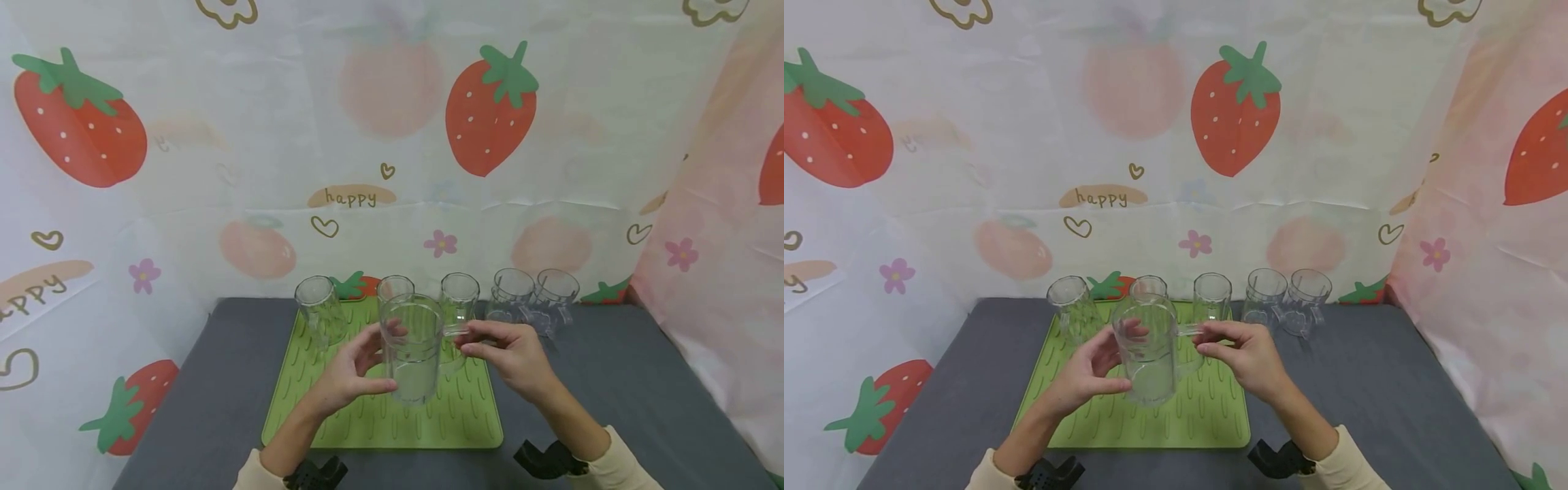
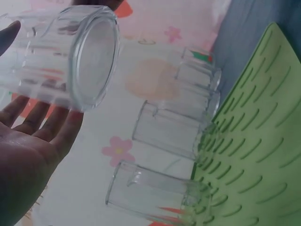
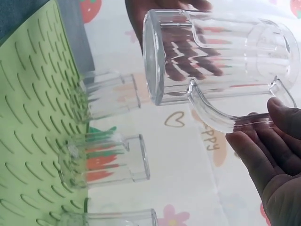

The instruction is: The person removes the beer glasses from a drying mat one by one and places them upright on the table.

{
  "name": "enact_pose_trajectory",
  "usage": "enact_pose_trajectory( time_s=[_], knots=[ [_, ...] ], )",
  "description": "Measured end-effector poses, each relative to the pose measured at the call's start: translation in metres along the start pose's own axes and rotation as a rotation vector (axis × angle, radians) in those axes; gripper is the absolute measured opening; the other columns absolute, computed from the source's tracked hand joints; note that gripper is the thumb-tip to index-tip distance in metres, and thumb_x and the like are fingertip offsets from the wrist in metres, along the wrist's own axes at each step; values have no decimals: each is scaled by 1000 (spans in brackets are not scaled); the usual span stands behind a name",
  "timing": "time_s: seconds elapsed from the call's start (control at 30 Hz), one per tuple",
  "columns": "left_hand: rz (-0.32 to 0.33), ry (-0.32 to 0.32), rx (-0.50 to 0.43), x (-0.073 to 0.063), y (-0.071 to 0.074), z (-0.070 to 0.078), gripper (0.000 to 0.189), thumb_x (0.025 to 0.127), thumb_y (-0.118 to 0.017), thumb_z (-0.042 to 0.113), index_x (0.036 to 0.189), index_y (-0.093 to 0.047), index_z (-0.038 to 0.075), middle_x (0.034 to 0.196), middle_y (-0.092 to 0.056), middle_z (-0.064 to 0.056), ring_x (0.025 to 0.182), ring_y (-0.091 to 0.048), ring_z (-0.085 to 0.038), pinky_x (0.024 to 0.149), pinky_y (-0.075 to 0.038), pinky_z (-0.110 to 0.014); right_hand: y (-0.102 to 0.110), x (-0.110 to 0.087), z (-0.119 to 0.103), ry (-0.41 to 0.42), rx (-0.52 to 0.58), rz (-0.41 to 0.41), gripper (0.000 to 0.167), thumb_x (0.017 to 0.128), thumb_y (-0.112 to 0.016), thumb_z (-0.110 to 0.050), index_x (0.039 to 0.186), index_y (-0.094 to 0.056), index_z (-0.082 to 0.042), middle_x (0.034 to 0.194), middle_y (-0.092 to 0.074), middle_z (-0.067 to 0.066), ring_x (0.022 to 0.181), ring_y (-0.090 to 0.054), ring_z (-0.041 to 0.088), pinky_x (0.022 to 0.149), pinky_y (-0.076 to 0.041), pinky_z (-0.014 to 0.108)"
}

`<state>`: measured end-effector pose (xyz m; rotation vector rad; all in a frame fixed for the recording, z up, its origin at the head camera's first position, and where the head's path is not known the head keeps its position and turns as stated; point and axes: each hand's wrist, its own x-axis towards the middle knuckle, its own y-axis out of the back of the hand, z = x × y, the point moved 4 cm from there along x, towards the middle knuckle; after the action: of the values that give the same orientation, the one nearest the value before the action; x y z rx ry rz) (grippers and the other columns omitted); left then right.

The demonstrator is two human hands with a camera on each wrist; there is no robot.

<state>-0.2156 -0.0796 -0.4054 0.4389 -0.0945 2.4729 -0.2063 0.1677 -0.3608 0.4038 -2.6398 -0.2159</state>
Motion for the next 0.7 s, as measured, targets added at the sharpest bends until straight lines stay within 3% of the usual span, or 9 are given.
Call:
enact_pose_trajectory(
  time_s=[0.17, 0.37, 0.6, 0.7],
  knots=[
    [0, 24, 14, -6, 5, -5, 76, 88, -71, 10, 151, -30, 4, 152, -35, -24, 132, -47, -5, 107, -44, -24, 9, -2, -1, 18, -59, 42, 28, 85, -67, 7, 110, -63, 20, 94, -71, -20, 88, -71, -1, 74, -60, 26],
    [41, 51, 57, -19, 16, -12, 68, 89, -68, 5, 149, -35, 6, 150, -40, -18, 136, -45, -25, 105, -45, -24, 20, -2, -1, 24, -107, 105, 27, 85, -66, 8, 110, -64, 18, 93, -71, -22, 87, -70, -2, 76, -58, 19],
    [144, 64, 90, -40, 35, -18, 66, 90, -67, 3, 146, -34, -5, 143, -46, 10, 130, -50, -8, 103, -46, -22, 37, -2, -4, 29, -123, 172, 30, 86, -66, 9, 114, -62, 19, 94, -72, -20, 88, -70, -2, 77, -57, 16],
    [185, 78, 124, -48, 43, -20, 66, 89, -67, 3, 146, -34, -4, 142, -46, 11, 130, -50, -8, 103, -46, -22, 45, -1, -4, 25, -151, 208, 27, 86, -67, 8, 111, -64, 17, 92, -72, -20, 85, -70, -2, 75, -57, 16]
  ],
)
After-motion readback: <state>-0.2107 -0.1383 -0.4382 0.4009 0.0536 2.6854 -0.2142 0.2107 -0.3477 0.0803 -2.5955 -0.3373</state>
